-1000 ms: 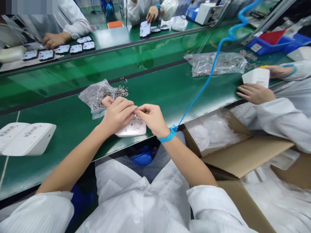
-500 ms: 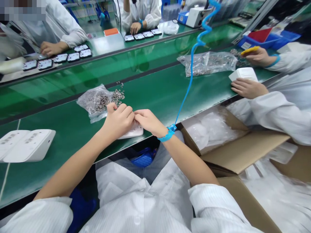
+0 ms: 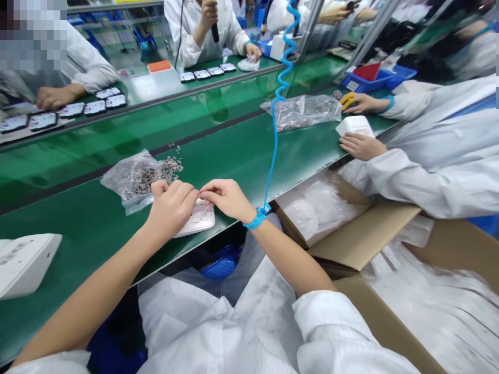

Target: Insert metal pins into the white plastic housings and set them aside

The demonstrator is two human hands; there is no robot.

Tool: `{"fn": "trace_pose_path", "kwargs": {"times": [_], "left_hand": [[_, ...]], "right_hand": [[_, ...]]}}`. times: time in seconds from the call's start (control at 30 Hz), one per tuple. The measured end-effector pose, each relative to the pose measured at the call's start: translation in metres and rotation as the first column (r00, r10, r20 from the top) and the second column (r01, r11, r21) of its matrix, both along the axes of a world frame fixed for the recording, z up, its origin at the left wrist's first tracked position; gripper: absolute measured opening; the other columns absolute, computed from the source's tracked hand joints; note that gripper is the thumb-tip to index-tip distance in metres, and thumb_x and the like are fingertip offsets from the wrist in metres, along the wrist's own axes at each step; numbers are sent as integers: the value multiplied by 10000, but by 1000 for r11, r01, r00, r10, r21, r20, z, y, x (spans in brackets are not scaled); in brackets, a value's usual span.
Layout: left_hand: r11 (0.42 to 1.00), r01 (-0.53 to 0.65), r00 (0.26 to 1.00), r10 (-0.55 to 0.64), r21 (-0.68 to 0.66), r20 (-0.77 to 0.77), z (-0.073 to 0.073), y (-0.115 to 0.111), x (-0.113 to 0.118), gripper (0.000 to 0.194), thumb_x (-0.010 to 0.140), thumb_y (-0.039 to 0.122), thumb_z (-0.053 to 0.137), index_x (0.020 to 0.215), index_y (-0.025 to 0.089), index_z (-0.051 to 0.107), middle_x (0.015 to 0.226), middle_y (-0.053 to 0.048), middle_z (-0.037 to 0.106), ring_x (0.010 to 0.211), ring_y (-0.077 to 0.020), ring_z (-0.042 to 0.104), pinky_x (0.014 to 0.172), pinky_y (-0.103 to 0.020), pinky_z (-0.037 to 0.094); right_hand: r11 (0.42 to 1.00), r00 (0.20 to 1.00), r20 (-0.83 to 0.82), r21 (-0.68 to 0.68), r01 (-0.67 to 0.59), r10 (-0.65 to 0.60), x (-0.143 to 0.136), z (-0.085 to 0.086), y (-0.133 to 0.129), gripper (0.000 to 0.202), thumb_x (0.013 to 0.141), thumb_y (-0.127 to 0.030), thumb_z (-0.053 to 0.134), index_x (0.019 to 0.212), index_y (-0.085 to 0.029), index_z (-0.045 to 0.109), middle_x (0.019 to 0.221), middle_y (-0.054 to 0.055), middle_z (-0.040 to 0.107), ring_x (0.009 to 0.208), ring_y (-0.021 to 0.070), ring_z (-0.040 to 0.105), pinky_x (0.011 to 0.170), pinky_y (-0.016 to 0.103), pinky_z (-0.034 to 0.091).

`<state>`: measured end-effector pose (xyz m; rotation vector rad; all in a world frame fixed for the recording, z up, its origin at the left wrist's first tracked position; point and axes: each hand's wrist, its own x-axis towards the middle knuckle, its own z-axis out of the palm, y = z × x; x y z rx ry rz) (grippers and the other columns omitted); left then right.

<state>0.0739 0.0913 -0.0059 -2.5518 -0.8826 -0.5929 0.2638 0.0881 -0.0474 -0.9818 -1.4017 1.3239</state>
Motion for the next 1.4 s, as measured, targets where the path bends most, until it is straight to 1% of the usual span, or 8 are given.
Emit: {"fn": "trace_pose_path", "kwargs": {"times": [0.07,0.17,0.33,0.5,0.83,1.0,1.17,1.4], "left_hand": [[990,-10,998,18,-137,56,-2,4,-3,284,1054,172,453,864,174,665,894,-49,711,840,-199,576,788,-418,234],[925,-80,986,129,-373,108,-6,11,-8,202,1038,198,481,1019,192,682,1078,-62,729,993,-223,611,815,-419,255],[831,-215,965,263,-513,21,-15,19,-11,238,1022,201,462,1011,190,700,1078,-79,721,1046,-271,581,801,-417,275],[808,-233,961,276,-541,-1,-18,20,-10,251,1010,193,448,1000,178,699,1065,-99,714,1039,-283,561,789,-411,297],[794,-238,967,247,-559,-60,-17,19,-9,287,1007,211,441,892,161,700,970,-104,713,1001,-284,558,789,-428,306],[792,-214,975,214,-571,-68,-15,20,-9,299,991,196,431,854,159,694,952,-99,712,984,-279,555,775,-438,295],[787,-185,981,184,-588,-62,-14,20,-11,155,915,260,572,831,166,661,991,-90,704,1010,-280,555,805,-451,310],[798,-188,982,173,-572,-81,-12,16,-9,226,933,353,582,803,177,636,953,-82,690,1033,-290,549,852,-479,317]], "right_hand": [[994,984,177,107,-4,-15,7,-1,-2,159,899,-343,684,908,-187,713,725,9,690,669,164,641,672,310,515],[935,888,426,354,12,-173,11,-5,-6,124,956,-234,592,887,-194,687,799,30,697,762,180,642,749,333,498],[822,801,498,569,-12,-333,-3,-19,-8,105,943,-159,583,898,-189,672,1065,99,664,1029,246,588,942,421,470],[825,800,494,566,3,-342,-11,-27,-8,86,927,-137,610,895,-194,666,1098,100,617,1072,260,554,970,443,465],[844,840,479,534,-47,-256,-12,-21,-10,100,919,-116,570,869,-193,610,1017,92,580,1001,245,576,902,418,495],[869,820,499,494,-4,-280,-14,-21,-6,107,898,-105,577,856,-201,598,999,80,572,988,236,577,893,405,495],[914,825,512,406,16,-241,-12,-20,-1,103,853,-130,699,800,-188,633,910,48,589,874,203,599,796,352,503],[823,837,416,563,70,-356,-10,-25,-26,123,958,-178,625,917,-189,740,993,81,680,959,216,646,870,383,537]]}}
